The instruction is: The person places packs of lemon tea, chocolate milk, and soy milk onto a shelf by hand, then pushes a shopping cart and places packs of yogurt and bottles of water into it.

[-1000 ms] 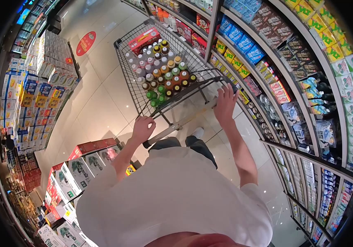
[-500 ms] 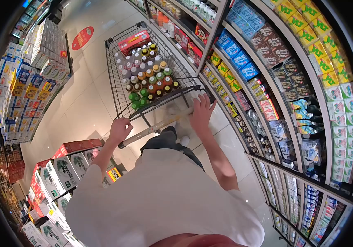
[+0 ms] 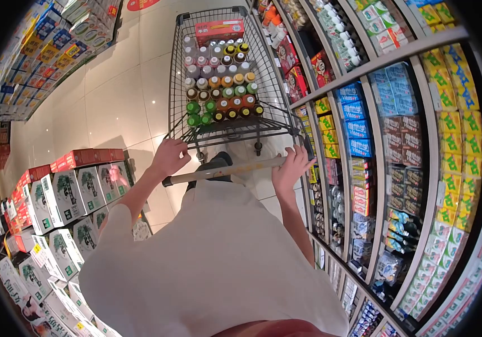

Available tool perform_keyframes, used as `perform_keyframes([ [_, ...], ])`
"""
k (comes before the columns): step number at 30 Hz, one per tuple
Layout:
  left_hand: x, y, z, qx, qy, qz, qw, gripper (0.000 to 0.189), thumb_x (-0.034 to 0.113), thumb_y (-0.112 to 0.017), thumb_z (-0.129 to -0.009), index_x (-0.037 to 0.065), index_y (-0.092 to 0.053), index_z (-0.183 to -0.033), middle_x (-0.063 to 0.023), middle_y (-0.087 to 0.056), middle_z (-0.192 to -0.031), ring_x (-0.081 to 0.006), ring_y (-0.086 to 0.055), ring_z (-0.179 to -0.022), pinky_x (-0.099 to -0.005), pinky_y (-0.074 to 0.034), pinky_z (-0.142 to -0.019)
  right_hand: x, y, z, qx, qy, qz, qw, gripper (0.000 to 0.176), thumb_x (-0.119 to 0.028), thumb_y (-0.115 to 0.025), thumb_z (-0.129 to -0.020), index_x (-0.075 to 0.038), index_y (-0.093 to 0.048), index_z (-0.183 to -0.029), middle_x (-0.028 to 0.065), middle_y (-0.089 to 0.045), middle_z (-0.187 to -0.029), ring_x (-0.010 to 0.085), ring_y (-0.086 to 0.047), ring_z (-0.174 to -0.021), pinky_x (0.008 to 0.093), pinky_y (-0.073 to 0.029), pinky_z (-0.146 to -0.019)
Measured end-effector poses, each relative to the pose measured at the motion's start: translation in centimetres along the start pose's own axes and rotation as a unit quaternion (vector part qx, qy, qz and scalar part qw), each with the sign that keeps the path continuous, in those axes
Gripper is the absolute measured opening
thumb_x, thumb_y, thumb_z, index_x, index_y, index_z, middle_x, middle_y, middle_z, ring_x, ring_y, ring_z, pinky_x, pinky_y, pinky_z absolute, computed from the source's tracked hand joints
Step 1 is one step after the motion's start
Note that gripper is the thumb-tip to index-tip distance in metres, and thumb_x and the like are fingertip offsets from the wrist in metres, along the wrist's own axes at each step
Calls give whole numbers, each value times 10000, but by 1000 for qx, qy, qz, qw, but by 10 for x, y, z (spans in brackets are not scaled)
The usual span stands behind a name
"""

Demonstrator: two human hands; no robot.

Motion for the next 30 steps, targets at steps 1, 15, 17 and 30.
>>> perform_keyframes([
  [1, -2, 1, -3, 2, 1, 3, 1000, 168, 220, -665, -838, 68, -656, -767, -118, -680, -873, -334, -656, -927, -464, -490, -964, 1, -1, -5, -17, 4, 11, 1000, 451, -86, -733, -794, -56, -614, -1228, 150, -539, -1402, 411, -387, -1463, 778, -77, -1205],
  [15, -33, 27, -50, 4, 34, 21, 999, 138, 221, -675, -813, 87, -670, -780, -76, -686, -873, -286, -659, -944, -434, -487, -991, -22, -1, -108, -311, 165, 85, 932, 496, -180, -825, -725, -105, -677, -1192, 102, -710, -917, 314, -704, -942, 520, -462, -1105],
  [17, -36, 31, -56, 8, 32, 23, 999, 128, 212, -679, -800, 87, -664, -776, -75, -690, -876, -284, -658, -948, -428, -488, -985, -22, -15, -121, -371, 156, 99, 910, 476, -213, -820, -733, -110, -690, -1179, 94, -720, -910, 314, -716, -896, 501, -509, -989],
  [30, -53, 43, -104, 81, 26, 45, 995, 137, 198, -672, -801, 71, -645, -757, -98, -676, -845, -315, -648, -902, -448, -503, -945, -24, -48, -194, -416, 182, 136, 880, 380, -290, -797, -771, -177, -755, -1131, 62, -733, -937, 305, -741, -895, 470, -566, -802],
])
Point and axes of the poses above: each hand's wrist, its own z-axis away from the middle knuckle, its own y-axis out of the back of the hand, x = y × z, the point moved 2 cm from there along -z, towards the middle knuckle
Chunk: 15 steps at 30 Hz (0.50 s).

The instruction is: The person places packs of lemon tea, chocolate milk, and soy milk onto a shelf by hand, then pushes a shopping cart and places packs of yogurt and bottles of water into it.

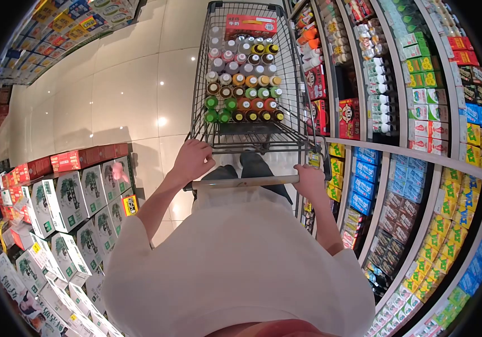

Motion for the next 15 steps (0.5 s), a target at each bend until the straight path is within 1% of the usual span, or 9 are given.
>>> perform_keyframes([
  [2, -3, 5, -8, -9, 11, -1, 1000, 134, 193, -676, -797, 69, -646, -755, -100, -676, -845, -320, -649, -901, -448, -501, -939, 6, 5, -11, -6, 8, -1, 1000, 365, -301, -788, -779, -179, -768, -1123, 66, -739, -957, 311, -746, -919, 472, -578, -809],
  [3, -1, 4, -15, -16, 7, 1, 1000, 132, 190, -679, -795, 68, -647, -755, -101, -676, -845, -323, -649, -901, -449, -501, -935, 8, 10, -18, -28, 15, 2, 999, 364, -295, -782, -788, -179, -766, -1133, 64, -741, -986, 305, -745, -944, 463, -584, -819],
  [5, -4, 5, -26, -23, 21, -6, 1000, 147, 207, -691, -795, 73, -657, -747, -93, -682, -861, -307, -654, -929, -437, -493, -969, 7, 25, -29, -70, 9, 1, 998, 364, -282, -770, -805, -177, -762, -1153, 58, -745, -1044, 294, -743, -994, 446, -595, -840],
  [6, -5, 6, -32, -28, 25, -12, 999, 154, 216, -696, -794, 75, -662, -744, -89, -685, -869, -299, -657, -943, -431, -489, -986, 10, 27, -35, -77, 9, 3, 997, 358, -285, -764, -807, -178, -764, -1149, 57, -745, -1050, 294, -743, -996, 445, -596, -840],
  [8, -8, 7, -44, -25, 16, -8, 1000, 145, 199, -698, -790, 67, -662, -740, -93, -684, -855, -306, -657, -928, -438, -490, -970, 16, 29, -50, -95, 27, 6, 995, 348, -290, -753, -811, -179, -768, -1141, 56, -745, -1060, 294, -742, -1002, 442, -596, -842],
  [9, -10, 8, -49, -18, 18, -8, 1000, 141, 190, -699, -788, 63, -662, -739, -95, -684, -847, -309, -657, -921, -441, -491, -962, 19, 29, -57, -88, 40, -4, 995, 315, -281, -756, -802, -178, -781, -1098, 64, -746, -1028, 302, -741, -980, 449, -593, -821],
  [12, -12, 15, -67, -37, 25, -4, 999, 127, 170, -690, -788, 53, -662, -746, -106, -682, -826, -323, -655, -907, -452, -493, -928, 27, 38, -77, -105, 78, -1, 991, 291, -273, -771, -777, -175, -792, -1051, 74, -744, -972, 310, -740, -937, 452, -586, -786],
  [13, -10, 19, -74, -39, 27, -4, 999, 119, 160, -687, -789, 51, -659, -749, -114, -678, -813, -338, -652, -895, -463, -493, -897, 32, 36, -81, -37, 87, -43, 995, 189, -274, -773, -725, -150, -778, -868, 92, -731, -872, 333, -742, -853, 453, -585, -740],
  [15, -9, 21, -86, -23, 32, -13, 999, 122, 163, -689, -789, 53, -655, -747, -116, -676, -813, -346, -647, -891, -463, -493, -893, 39, 31, -93, 8, 104, -55, 993, 191, -270, -780, -705, -151, -778, -855, 97, -725, -840, 332, -740, -820, 451, -583, -729],
])
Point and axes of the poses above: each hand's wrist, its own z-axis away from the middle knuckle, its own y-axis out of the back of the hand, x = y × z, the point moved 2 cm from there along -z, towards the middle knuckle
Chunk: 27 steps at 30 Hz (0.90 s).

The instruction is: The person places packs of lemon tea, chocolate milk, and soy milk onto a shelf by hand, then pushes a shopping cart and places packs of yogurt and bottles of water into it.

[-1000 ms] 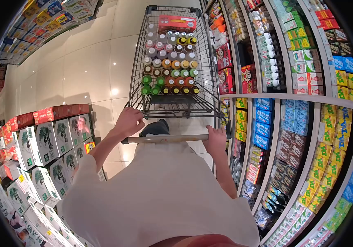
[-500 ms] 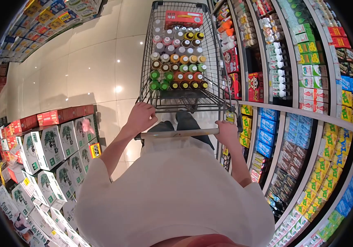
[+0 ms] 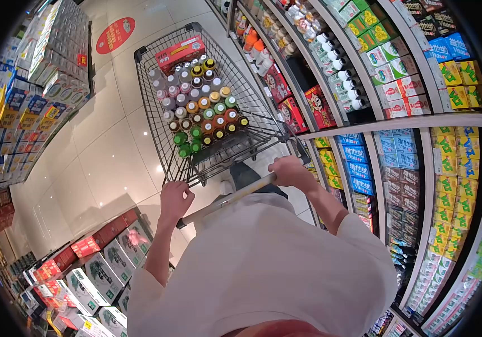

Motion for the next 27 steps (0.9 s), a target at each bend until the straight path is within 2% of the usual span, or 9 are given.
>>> perform_keyframes([
  [4, -6, 2, -20, 3, 3, -8, 1000, 111, 161, -694, -789, 61, -657, -759, -119, -683, -830, -355, -648, -895, -461, -491, -895, 12, 4, -15, 93, 28, -22, 995, 176, -266, -785, -677, -162, -779, -819, 92, -712, -785, 328, -737, -771, 450, -580, -713],
  [9, -12, 4, -41, 31, -9, -26, 999, 98, 133, -693, -793, 51, -650, -760, -116, -706, -915, -349, -631, -990, -467, -490, -948, 11, 31, -42, -7, -5, 9, 1000, 303, -296, -786, -740, -148, -770, -1003, 109, -727, -900, 309, -740, -869, 444, -579, -776],
  [13, -16, 12, -60, 133, 13, -93, 987, 145, 138, -699, -862, 34, -686, -962, -164, -693, -1190, -377, -605, -1177, -498, -468, -1037, 34, 63, -44, 19, 67, -152, 986, 561, -426, -792, -831, -105, -699, -1280, 163, -716, -1108, 323, -705, -1080, 447, -567, -918],
  [15, -26, 14, -60, 166, 72, -121, 976, 499, 163, -678, -939, 23, -564, -1405, -265, -582, -1410, -451, -506, -1348, -557, -409, -1141, 55, 91, -47, 37, 10, -467, 884, 537, -332, -786, -940, -62, -644, -1381, 159, -710, -1281, 287, -677, -1204, 417, -546, -1013],
  [16, -38, 10, -60, 186, 131, -130, 965, 566, 195, -652, -970, 18, -493, -1484, -289, -560, -1436, -472, -507, -1354, -561, -418, -1138, 71, 108, -45, 101, -38, -525, 844, 477, -247, -792, -950, -33, -658, -1354, 161, -718, -1272, 244, -675, -1202, 387, -541, -1010],
  [19, -40, 12, -69, 82, 330, -64, 938, 668, 309, -546, -1060, 39, -329, -1631, -315, -551, -1479, -502, -569, -1313, -552, -479, -1087, 153, 122, -36, 399, -127, -196, 887, 505, -234, -791, -911, -21, -663, -1351, 214, -682, -1308, 379, -617, -1277, 465, -462, -1118],
  [21, -61, 4, -74, 9, 363, -25, 932, 515, 348, -489, -1087, 88, -500, -1531, -235, -749, -1202, -459, -714, -1085, -553, -553, -942, 220, 111, -25, 358, -296, 58, 884, 632, -280, -786, -893, -37, -593, -1443, 268, -548, -1476, 437, -495, -1390, 542, -382, -1165],
  [23, -62, 3, -76, 36, 332, -46, 941, 441, 332, -493, -1082, 100, -581, -1446, -239, -758, -1128, -456, -724, -1035, -555, -560, -902, 275, 98, -9, 310, -361, 189, 859, 739, -319, -773, -894, -59, -502, -1530, 288, -418, -1571, 473, -419, -1418, 596, -345, -1163],
  [27, -71, 2, -84, 54, 325, -34, 943, 401, 305, -525, -1067, 109, -611, -1407, -223, -759, -1106, -418, -735, -1016, -526, -572, -885, 322, 104, 3, 264, -447, 139, 844, 753, -325, -744, -913, -107, -448, -1570, 261, -538, -1436, 456, -552, -1287, 589, -464, -1045],
])
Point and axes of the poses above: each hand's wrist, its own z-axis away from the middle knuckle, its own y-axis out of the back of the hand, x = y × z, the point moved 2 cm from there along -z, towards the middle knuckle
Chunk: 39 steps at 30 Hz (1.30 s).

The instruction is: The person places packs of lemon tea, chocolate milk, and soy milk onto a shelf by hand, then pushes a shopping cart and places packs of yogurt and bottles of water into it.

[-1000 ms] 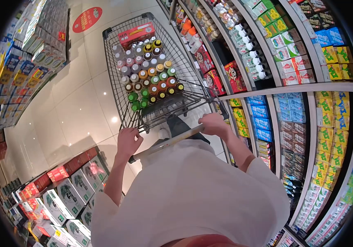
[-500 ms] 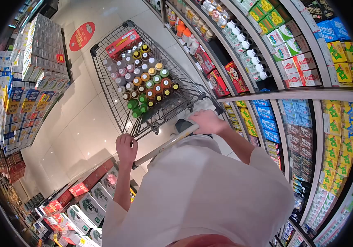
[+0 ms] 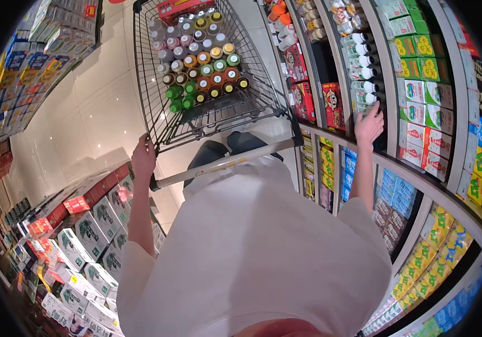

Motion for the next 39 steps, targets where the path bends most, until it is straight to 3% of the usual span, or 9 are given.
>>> perform_keyframes([
  [2, -3, -2, -3, -3, 4, 46, 999, 397, 291, -537, -1062, 102, -614, -1402, -197, -768, -1114, -385, -748, -1030, -494, -583, -894, 0, 2, -11, -63, -35, 0, 997, 738, -335, -741, -918, -109, -454, -1560, 261, -599, -1358, 454, -619, -1207, 578, -515, -973],
  [3, -1, -2, -3, -5, 10, 52, 999, 396, 287, -538, -1061, 100, -613, -1402, -191, -770, -1118, -377, -750, -1034, -487, -584, -897, 4, -5, -15, -46, -42, 9, 998, 665, -336, -727, -939, -83, -488, -1505, 264, -675, -1212, 454, -681, -1087, 564, -549, -904],
  [7, -3, 1, -7, -9, 13, 42, 999, 393, 272, -540, -1056, 98, -610, -1401, -179, -773, -1130, -362, -755, -1035, -473, -588, -901, 26, -32, -36, -124, -88, -7, 988, 516, -329, -721, -960, -23, -566, -1346, 275, -709, -1174, 439, -684, -1122, 547, -539, -955],
  [23, -11, -5, -6, -15, 21, 35, 999, 424, 312, -547, -1040, 110, -601, -1409, -162, -776, -1144, -353, -758, -1032, -467, -583, -914, 30, -44, -42, -126, -85, -18, 988, 447, -345, -703, -976, -9, -595, -1249, 269, -709, -1184, 464, -669, -1136, 570, -532, -945],
  [29, -12, -6, -3, -10, 37, 50, 998, 412, 311, -555, -1036, 109, -623, -1389, -167, -767, -1171, -352, -745, -1074, -465, -574, -938, 28, -44, -46, -141, -91, -27, 985, 526, -396, -698, -968, 3, -567, -1284, 274, -696, -1212, 465, -663, -1152, 569, -529, -964],
  [32, -8, -2, 0, 9, 25, 58, 998, 394, 301, -562, -1034, 102, -646, -1364, -165, -759, -1195, -351, -738, -1089, -467, -572, -939, 1, -18, -38, -104, -102, -24, 989, 607, -392, -708, -960, 8, -533, -1381, 280, -646, -1327, 466, -639, -1200, 572, -521, -980],
  [34, -7, -1, 2, 31, 21, 61, 997, 385, 296, -568, -1033, 98, -659, -1351, -163, -754, -1204, -354, -734, -1093, -470, -571, -938, -21, -16, -22, 40, 44, 9, 998, 778, -389, -734, -940, 17, -436, -1533, 282, -534, -1476, 463, -514, -1349, 558, -440, -1093],
  [36, -8, -1, 3, 60, 27, 58, 996, 378, 293, -574, -1033, 97, -668, -1343, -162, -751, -1204, -359, -729, -1095, -473, -570, -936, -47, -27, -15, 74, 135, -24, 988, 769, -368, -738, -942, 28, -441, -1530, 283, -519, -1493, 474, -473, -1380, 553, -399, -1141],
  [39, -5, 4, 6, 73, 53, 51, 995, 369, 288, -571, -1043, 99, -669, -1345, -167, -747, -1200, -372, -722, -1087, -482, -568, -936, -115, -15, -12, -52, 180, -172, 967, 731, -357, -701, -970, 17, -453, -1546, 269, -504, -1539, 431, -439, -1453, 511, -356, -1207],
])
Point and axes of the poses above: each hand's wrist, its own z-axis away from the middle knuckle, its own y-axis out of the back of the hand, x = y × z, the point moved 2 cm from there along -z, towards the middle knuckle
